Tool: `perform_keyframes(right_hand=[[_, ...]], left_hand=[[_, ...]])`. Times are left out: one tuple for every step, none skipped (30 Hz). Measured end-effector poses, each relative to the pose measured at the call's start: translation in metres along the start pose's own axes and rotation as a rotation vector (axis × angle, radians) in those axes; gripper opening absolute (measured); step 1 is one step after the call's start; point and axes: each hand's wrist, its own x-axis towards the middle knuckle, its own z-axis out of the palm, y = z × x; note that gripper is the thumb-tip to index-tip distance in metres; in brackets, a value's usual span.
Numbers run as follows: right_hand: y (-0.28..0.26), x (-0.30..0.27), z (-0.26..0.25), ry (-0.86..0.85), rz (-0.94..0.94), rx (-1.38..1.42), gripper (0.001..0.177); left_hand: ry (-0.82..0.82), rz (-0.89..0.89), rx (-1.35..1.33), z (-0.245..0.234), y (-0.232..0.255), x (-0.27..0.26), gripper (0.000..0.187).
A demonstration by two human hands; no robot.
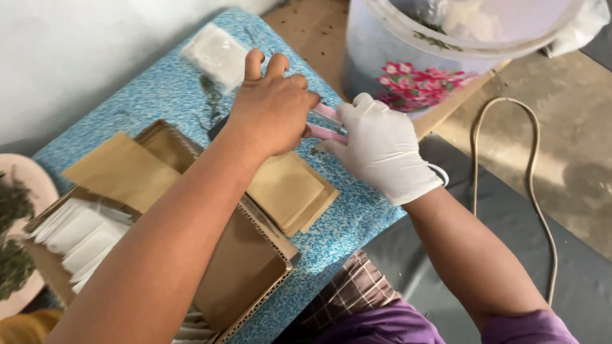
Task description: Using a handheld heat sealer to close individual tea bags and organizing them into a cardboard box.
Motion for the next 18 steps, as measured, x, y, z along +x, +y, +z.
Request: perform_keyframes(right_hand=[[0.003,-0.004,0.006,-0.007,0.015,-0.002,0.052],[0.005,-0.005,0.011,-0.016,0.024,-0.004,0.054],[0.006,-0.007,0.016,-0.026,0.033,-0.006,0.056],[0.008,-0.009,0.02,-0.03,0.041,-0.007,0.056],[0.008,-0.012,0.024,-0.03,0.041,-0.032,0.056],[0.007,-0.011,0.028,-0.027,0.032,-0.055,0.056],[0.005,-0.011,0.016,-0.027,0.031,-0.054,0.056],[0.002,-0.01,0.003,-0.153,0.074,0.02,0.055],[-0.001,-0.009,-0.009,-0.279,0.117,0.094,0.054],[-0.004,-0.009,-0.015,-0.279,0.111,0.097,0.054],[-0.007,-0.008,-0.02,-0.186,0.065,0.018,0.052],[-0.009,-0.008,-0.026,-0.092,0.023,-0.06,0.05],[-0.011,-0.007,-0.028,-0.092,0.02,-0.057,0.05],[-0.013,-0.005,-0.032,-0.052,-0.014,-0.048,0.048],[-0.016,-0.003,-0.036,-0.011,-0.047,-0.039,0.046],[-0.018,0.0,-0.035,-0.007,-0.053,-0.038,0.046],[-0.02,0.003,-0.035,0.034,-0.092,-0.022,0.044],[-0.024,0.007,-0.035,0.077,-0.136,-0.002,0.042]], left_hand=[[-0.002,0.016,-0.005,0.003,0.005,0.004,0.014],[-0.048,0.015,-0.021,0.005,0.009,0.007,0.015],[-0.094,0.015,-0.036,0.007,0.013,0.01,0.017],[-0.096,0.023,-0.038,0.007,0.015,0.011,0.017],[-0.139,0.017,-0.042,0.006,0.017,0.012,0.019],[-0.182,0.001,-0.043,0.005,0.016,0.011,0.021],[-0.183,0.0,-0.043,0.009,0.015,0.011,0.021],[-0.163,-0.025,-0.133,0.014,0.012,0.01,0.024],[-0.144,-0.05,-0.223,0.018,0.01,0.009,0.034],[-0.146,-0.057,-0.223,0.014,0.008,0.006,0.034],[-0.15,-0.071,-0.232,0.01,0.007,0.003,0.035],[-0.153,-0.081,-0.242,0.005,0.006,0.0,0.036],[-0.155,-0.084,-0.241,0.002,0.003,-0.003,0.036],[-0.15,-0.1,-0.255,-0.001,0.0,-0.007,0.037],[-0.146,-0.116,-0.268,-0.005,-0.002,-0.011,0.037],[-0.143,-0.122,-0.266,-0.008,-0.006,-0.016,0.037],[-0.135,-0.144,-0.264,-0.01,-0.01,-0.021,0.037],[-0.127,-0.172,-0.261,-0.013,-0.015,-0.028,0.036]])
